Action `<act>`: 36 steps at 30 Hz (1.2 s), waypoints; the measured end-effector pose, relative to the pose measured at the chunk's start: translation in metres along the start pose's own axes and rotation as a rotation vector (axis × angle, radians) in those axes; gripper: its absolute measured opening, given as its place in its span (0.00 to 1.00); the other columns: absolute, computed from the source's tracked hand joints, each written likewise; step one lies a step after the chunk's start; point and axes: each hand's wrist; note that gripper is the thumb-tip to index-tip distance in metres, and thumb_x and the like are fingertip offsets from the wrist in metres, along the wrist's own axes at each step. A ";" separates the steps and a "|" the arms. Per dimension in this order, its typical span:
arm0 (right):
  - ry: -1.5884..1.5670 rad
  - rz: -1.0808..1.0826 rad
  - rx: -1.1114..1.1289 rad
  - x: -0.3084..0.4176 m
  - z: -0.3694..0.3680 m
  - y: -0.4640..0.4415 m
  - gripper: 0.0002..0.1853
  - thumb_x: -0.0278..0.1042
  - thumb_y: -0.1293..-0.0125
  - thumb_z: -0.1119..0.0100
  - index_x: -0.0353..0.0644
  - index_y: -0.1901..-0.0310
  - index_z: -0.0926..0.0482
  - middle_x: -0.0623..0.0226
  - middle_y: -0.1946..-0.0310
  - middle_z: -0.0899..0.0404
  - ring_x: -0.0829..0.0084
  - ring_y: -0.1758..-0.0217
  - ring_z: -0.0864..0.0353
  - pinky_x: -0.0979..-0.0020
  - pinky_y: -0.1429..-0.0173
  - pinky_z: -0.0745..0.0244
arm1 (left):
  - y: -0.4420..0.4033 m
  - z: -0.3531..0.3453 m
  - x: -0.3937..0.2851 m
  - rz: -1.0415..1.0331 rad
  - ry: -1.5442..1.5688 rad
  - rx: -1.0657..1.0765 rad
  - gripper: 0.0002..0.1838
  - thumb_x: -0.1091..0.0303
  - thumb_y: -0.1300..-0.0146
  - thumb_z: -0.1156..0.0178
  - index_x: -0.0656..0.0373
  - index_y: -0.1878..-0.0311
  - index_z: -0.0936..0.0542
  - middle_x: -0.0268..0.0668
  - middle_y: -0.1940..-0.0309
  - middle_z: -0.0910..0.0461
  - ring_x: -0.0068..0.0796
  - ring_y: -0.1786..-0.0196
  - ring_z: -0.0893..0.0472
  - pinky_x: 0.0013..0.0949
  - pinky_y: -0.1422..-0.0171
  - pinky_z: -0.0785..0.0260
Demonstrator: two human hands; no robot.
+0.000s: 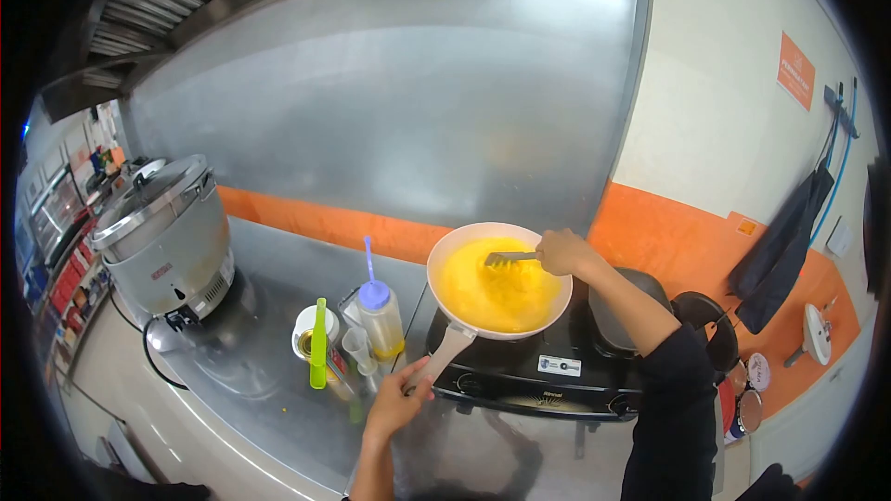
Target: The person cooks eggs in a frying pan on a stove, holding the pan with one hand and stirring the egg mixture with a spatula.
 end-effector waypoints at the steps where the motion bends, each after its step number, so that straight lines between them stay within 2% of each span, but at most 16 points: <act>1: 0.003 -0.001 -0.002 0.001 0.003 0.003 0.15 0.31 0.40 0.46 0.36 0.52 0.21 0.49 0.54 0.20 0.55 0.49 0.20 0.57 0.48 0.24 | 0.000 -0.001 0.000 -0.003 0.002 0.001 0.24 0.64 0.36 0.40 0.60 0.38 0.27 0.29 0.78 0.21 0.13 0.80 0.33 0.21 0.75 0.39; 3: -0.014 0.057 -0.015 0.003 0.017 0.016 0.14 0.33 0.37 0.46 0.42 0.52 0.19 0.54 0.54 0.19 0.55 0.51 0.19 0.58 0.49 0.23 | 0.000 0.001 0.000 0.023 0.015 0.002 0.24 0.64 0.36 0.40 0.61 0.38 0.27 0.28 0.78 0.21 0.13 0.79 0.31 0.21 0.73 0.38; 7: 0.000 0.127 -0.052 0.015 0.067 0.078 0.12 0.33 0.37 0.46 0.45 0.54 0.17 0.57 0.55 0.18 0.57 0.53 0.18 0.60 0.51 0.23 | -0.001 0.001 0.001 -0.021 -0.021 -0.004 0.24 0.65 0.36 0.40 0.63 0.39 0.27 0.29 0.77 0.21 0.14 0.76 0.28 0.21 0.70 0.37; 12: 0.139 0.245 0.183 0.017 0.111 0.117 0.11 0.33 0.38 0.45 0.44 0.56 0.16 0.56 0.60 0.16 0.59 0.54 0.18 0.62 0.51 0.23 | 0.001 -0.002 -0.001 -0.019 0.005 -0.020 0.23 0.65 0.36 0.40 0.65 0.40 0.27 0.32 0.75 0.20 0.16 0.72 0.23 0.22 0.66 0.33; 16: 0.304 0.180 0.283 0.024 0.108 0.115 0.14 0.33 0.40 0.45 0.47 0.53 0.17 0.57 0.65 0.17 0.58 0.58 0.18 0.60 0.55 0.26 | 0.001 -0.002 0.000 -0.021 0.028 -0.026 0.23 0.65 0.36 0.40 0.65 0.40 0.26 0.33 0.74 0.19 0.16 0.72 0.23 0.22 0.66 0.32; 18: 0.375 0.220 0.214 0.019 0.086 0.103 0.14 0.34 0.44 0.38 0.41 0.56 0.17 0.53 0.58 0.17 0.59 0.56 0.16 0.63 0.54 0.22 | 0.001 -0.002 0.002 -0.021 -0.077 -0.051 0.22 0.65 0.36 0.40 0.63 0.41 0.25 0.34 0.75 0.19 0.18 0.73 0.21 0.23 0.66 0.31; 21: 0.432 0.133 0.189 0.027 0.066 0.105 0.14 0.35 0.46 0.37 0.40 0.57 0.16 0.55 0.58 0.17 0.59 0.57 0.16 0.63 0.58 0.20 | 0.007 -0.012 0.002 -0.139 -0.127 -0.151 0.22 0.63 0.36 0.40 0.61 0.41 0.25 0.36 0.76 0.19 0.19 0.73 0.20 0.24 0.65 0.30; 23: 0.496 0.113 0.182 0.032 0.053 0.113 0.12 0.34 0.44 0.39 0.41 0.59 0.15 0.58 0.60 0.16 0.61 0.57 0.15 0.64 0.61 0.20 | 0.006 -0.010 0.002 -0.132 -0.147 -0.151 0.21 0.62 0.36 0.40 0.60 0.41 0.24 0.36 0.77 0.19 0.20 0.73 0.20 0.26 0.65 0.29; 25: 0.490 0.096 0.056 0.022 0.028 0.107 0.11 0.34 0.41 0.42 0.44 0.60 0.15 0.59 0.61 0.16 0.62 0.59 0.15 0.66 0.62 0.20 | 0.007 -0.010 0.001 -0.122 -0.163 -0.156 0.21 0.62 0.36 0.40 0.59 0.41 0.24 0.37 0.77 0.18 0.21 0.73 0.19 0.27 0.64 0.29; 26: 0.508 0.116 -0.050 0.012 0.011 0.101 0.10 0.32 0.41 0.44 0.47 0.61 0.14 0.62 0.65 0.16 0.65 0.61 0.14 0.66 0.64 0.21 | 0.008 -0.009 -0.002 -0.115 -0.183 -0.155 0.21 0.62 0.36 0.40 0.59 0.41 0.24 0.38 0.76 0.18 0.23 0.72 0.19 0.27 0.64 0.28; 30: 0.517 0.043 -0.081 -0.016 -0.029 0.072 0.10 0.32 0.43 0.43 0.49 0.61 0.14 0.65 0.70 0.16 0.67 0.62 0.14 0.66 0.66 0.22 | 0.004 -0.004 0.001 -0.091 -0.295 -0.092 0.23 0.62 0.36 0.40 0.59 0.40 0.26 0.40 0.72 0.16 0.30 0.68 0.16 0.29 0.62 0.27; 31: 0.514 0.055 -0.165 -0.025 -0.040 0.064 0.12 0.32 0.42 0.43 0.49 0.58 0.15 0.68 0.72 0.17 0.69 0.64 0.14 0.67 0.68 0.23 | 0.001 -0.002 0.005 -0.091 -0.294 -0.097 0.23 0.62 0.36 0.40 0.59 0.40 0.26 0.40 0.72 0.16 0.30 0.68 0.16 0.29 0.62 0.27; 32: 0.507 0.066 -0.250 -0.033 -0.048 0.056 0.13 0.32 0.42 0.44 0.49 0.55 0.16 0.70 0.75 0.17 0.70 0.66 0.15 0.68 0.70 0.24 | 0.000 0.000 0.010 -0.205 -0.319 -0.093 0.24 0.62 0.37 0.40 0.59 0.39 0.27 0.40 0.73 0.17 0.30 0.68 0.16 0.29 0.62 0.27; 33: 0.506 0.071 -0.253 -0.039 -0.054 0.048 0.13 0.32 0.42 0.44 0.49 0.55 0.16 0.70 0.75 0.17 0.70 0.66 0.15 0.68 0.70 0.24 | -0.002 0.001 0.009 -0.318 -0.344 -0.089 0.25 0.62 0.37 0.40 0.58 0.38 0.28 0.41 0.74 0.17 0.29 0.67 0.16 0.29 0.62 0.28; 34: 0.522 0.097 -0.313 -0.045 -0.059 0.041 0.16 0.33 0.41 0.45 0.51 0.51 0.19 0.69 0.74 0.18 0.70 0.68 0.16 0.68 0.72 0.26 | -0.003 0.002 0.008 -0.317 -0.347 -0.094 0.25 0.62 0.37 0.40 0.58 0.38 0.28 0.41 0.74 0.17 0.29 0.67 0.16 0.29 0.62 0.28; 36: 0.533 0.128 -0.373 -0.055 -0.066 0.028 0.18 0.34 0.40 0.46 0.53 0.46 0.21 0.67 0.73 0.18 0.69 0.71 0.16 0.68 0.74 0.28 | -0.002 0.004 0.001 -0.214 -0.252 0.004 0.27 0.64 0.39 0.37 0.57 0.36 0.28 0.37 0.67 0.17 0.16 0.67 0.24 0.25 0.54 0.29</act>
Point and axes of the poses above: each hand's wrist, its own y-axis away from the middle knuckle, its own z-axis out of the back of the hand, x = y × z
